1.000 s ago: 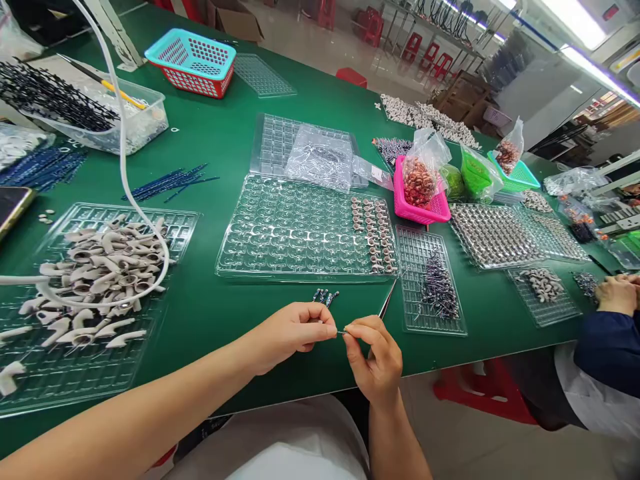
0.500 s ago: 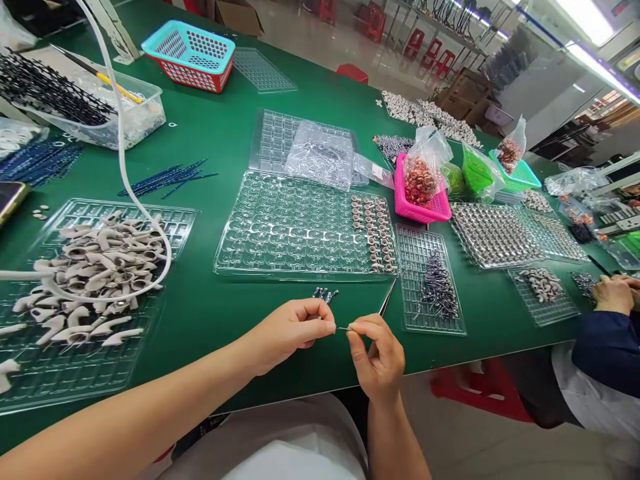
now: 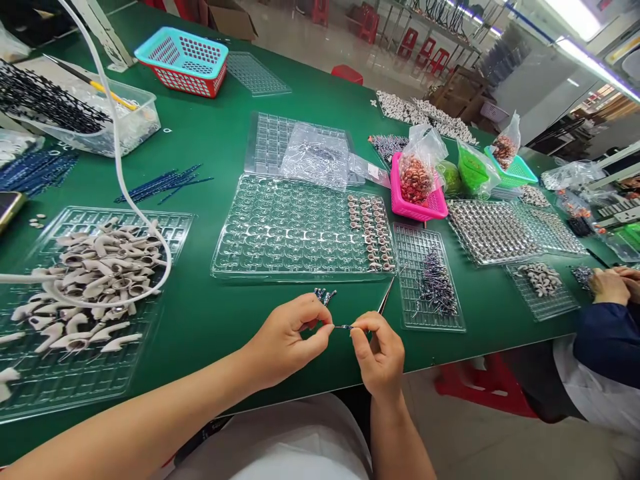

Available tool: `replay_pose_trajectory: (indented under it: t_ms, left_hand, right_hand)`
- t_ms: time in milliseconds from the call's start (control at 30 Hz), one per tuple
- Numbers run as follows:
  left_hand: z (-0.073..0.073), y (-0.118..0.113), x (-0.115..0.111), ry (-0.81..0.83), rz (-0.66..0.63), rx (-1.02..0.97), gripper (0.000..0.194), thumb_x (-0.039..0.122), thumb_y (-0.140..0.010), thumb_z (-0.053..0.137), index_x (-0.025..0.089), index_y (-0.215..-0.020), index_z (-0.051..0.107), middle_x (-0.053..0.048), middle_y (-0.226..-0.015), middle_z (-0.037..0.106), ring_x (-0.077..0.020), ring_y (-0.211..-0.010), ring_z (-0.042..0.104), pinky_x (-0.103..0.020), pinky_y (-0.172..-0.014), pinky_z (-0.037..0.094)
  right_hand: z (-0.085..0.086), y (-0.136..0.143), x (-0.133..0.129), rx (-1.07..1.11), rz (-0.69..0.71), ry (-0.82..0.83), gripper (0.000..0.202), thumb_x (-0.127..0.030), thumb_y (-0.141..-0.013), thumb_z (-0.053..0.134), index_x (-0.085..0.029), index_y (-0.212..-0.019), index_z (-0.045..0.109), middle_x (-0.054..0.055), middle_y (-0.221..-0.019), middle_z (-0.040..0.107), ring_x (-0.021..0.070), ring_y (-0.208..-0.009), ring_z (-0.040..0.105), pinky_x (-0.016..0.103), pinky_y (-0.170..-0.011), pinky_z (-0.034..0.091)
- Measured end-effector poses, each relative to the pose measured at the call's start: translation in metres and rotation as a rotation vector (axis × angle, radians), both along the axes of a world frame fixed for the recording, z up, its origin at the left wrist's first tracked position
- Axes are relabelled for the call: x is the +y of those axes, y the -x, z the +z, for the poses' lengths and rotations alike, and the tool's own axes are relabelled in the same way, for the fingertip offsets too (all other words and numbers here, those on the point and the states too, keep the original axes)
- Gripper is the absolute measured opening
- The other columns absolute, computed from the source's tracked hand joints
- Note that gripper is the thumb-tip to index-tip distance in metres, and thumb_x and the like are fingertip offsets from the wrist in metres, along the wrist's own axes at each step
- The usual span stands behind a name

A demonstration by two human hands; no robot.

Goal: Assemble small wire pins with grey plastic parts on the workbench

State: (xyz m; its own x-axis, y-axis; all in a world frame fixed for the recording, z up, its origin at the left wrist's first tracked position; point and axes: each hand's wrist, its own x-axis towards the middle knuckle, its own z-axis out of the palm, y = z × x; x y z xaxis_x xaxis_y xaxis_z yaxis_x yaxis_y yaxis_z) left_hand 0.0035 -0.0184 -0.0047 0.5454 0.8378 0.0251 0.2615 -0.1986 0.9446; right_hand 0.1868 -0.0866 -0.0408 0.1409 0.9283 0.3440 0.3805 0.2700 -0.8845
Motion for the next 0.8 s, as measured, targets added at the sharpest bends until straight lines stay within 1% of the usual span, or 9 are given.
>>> replay_pose_trajectory:
  t_ms: [100,200,267,333,400,467,533,633,800]
  left_hand:
    - [-0.001,0.001,0.001,-0.042,0.009,-0.024,0.015,0.018,-0.084,0.051,0.019,-0.072,0.059,0.002,-0.07,0.05,-0.0123,-0.066,0.047,-0.024,-0.063,0.037]
    - [0.001,0.003,0.004,0.009,0.034,-0.019,0.015,0.019,-0.085,0.051,0.019,-0.07,0.057,0.002,-0.07,0.049,-0.0126,-0.066,0.045,-0.025,-0.062,0.036]
    - [0.001,0.006,0.006,0.124,0.041,-0.013,0.017,0.026,-0.088,0.051,0.019,-0.074,0.056,0.003,-0.069,0.047,-0.0129,-0.065,0.043,-0.026,-0.061,0.036]
    - [0.0,0.007,0.007,0.265,0.013,-0.036,0.018,0.034,-0.093,0.05,0.019,-0.086,0.057,0.003,-0.073,0.047,-0.0138,-0.067,0.043,-0.027,-0.063,0.036]
    - [-0.002,0.008,0.006,0.402,-0.035,-0.098,0.024,0.04,-0.096,0.046,0.02,-0.104,0.055,0.002,-0.077,0.047,-0.0146,-0.07,0.043,-0.028,-0.065,0.037]
    - [-0.006,0.006,0.004,0.525,-0.071,-0.18,0.027,0.041,-0.097,0.043,0.02,-0.113,0.051,0.003,-0.079,0.044,-0.0143,-0.069,0.04,-0.028,-0.063,0.037]
    - [-0.008,0.003,0.003,0.615,-0.096,-0.258,0.026,0.04,-0.097,0.042,0.019,-0.109,0.051,0.003,-0.077,0.042,-0.0132,-0.065,0.037,-0.027,-0.06,0.035]
    - [-0.008,-0.001,0.002,0.657,-0.102,-0.325,0.023,0.04,-0.096,0.045,0.018,-0.101,0.051,0.001,-0.08,0.051,-0.0133,-0.067,0.044,-0.028,-0.061,0.038]
    - [-0.006,-0.002,0.004,0.619,-0.038,-0.278,0.023,0.038,-0.092,0.054,0.017,-0.099,0.062,-0.003,-0.088,0.061,-0.016,-0.078,0.057,-0.033,-0.077,0.046]
  right_hand:
    - [0.001,-0.003,-0.002,0.046,-0.002,0.049,0.008,-0.017,-0.092,0.057,-0.02,-0.085,0.06,0.0,-0.078,0.058,0.0129,-0.072,0.056,0.026,-0.065,0.045]
    - [0.0,-0.007,-0.007,0.098,-0.062,0.056,0.008,-0.018,-0.093,0.057,-0.021,-0.086,0.06,0.0,-0.08,0.058,0.0121,-0.07,0.055,0.025,-0.062,0.044]
    - [-0.002,-0.008,-0.01,0.134,-0.125,0.028,0.008,-0.018,-0.093,0.057,-0.021,-0.088,0.061,0.0,-0.081,0.057,0.0118,-0.07,0.055,0.025,-0.061,0.043]
    - [-0.005,-0.008,-0.011,0.154,-0.166,0.014,0.008,-0.018,-0.093,0.057,-0.021,-0.088,0.061,-0.001,-0.08,0.056,0.0116,-0.07,0.055,0.024,-0.059,0.043]
    - [-0.009,-0.007,-0.011,0.154,-0.169,0.032,0.007,-0.019,-0.094,0.057,-0.022,-0.089,0.062,0.0,-0.08,0.056,0.0114,-0.069,0.054,0.024,-0.058,0.042]
    - [-0.012,-0.005,-0.01,0.143,-0.154,0.047,0.006,-0.019,-0.094,0.057,-0.022,-0.091,0.062,0.0,-0.082,0.056,0.0112,-0.068,0.055,0.024,-0.057,0.042]
    - [-0.014,-0.003,-0.01,0.126,-0.147,0.04,0.006,-0.018,-0.094,0.057,-0.022,-0.093,0.062,0.0,-0.083,0.057,0.0111,-0.068,0.055,0.023,-0.056,0.042]
    - [-0.015,-0.002,-0.012,0.101,-0.153,0.016,0.008,-0.016,-0.094,0.057,-0.021,-0.093,0.063,0.0,-0.082,0.057,0.0113,-0.069,0.056,0.024,-0.057,0.043]
    - [-0.014,-0.001,-0.015,0.067,-0.177,-0.059,0.012,-0.012,-0.092,0.056,-0.021,-0.095,0.063,0.001,-0.084,0.058,0.0127,-0.075,0.057,0.025,-0.061,0.046]
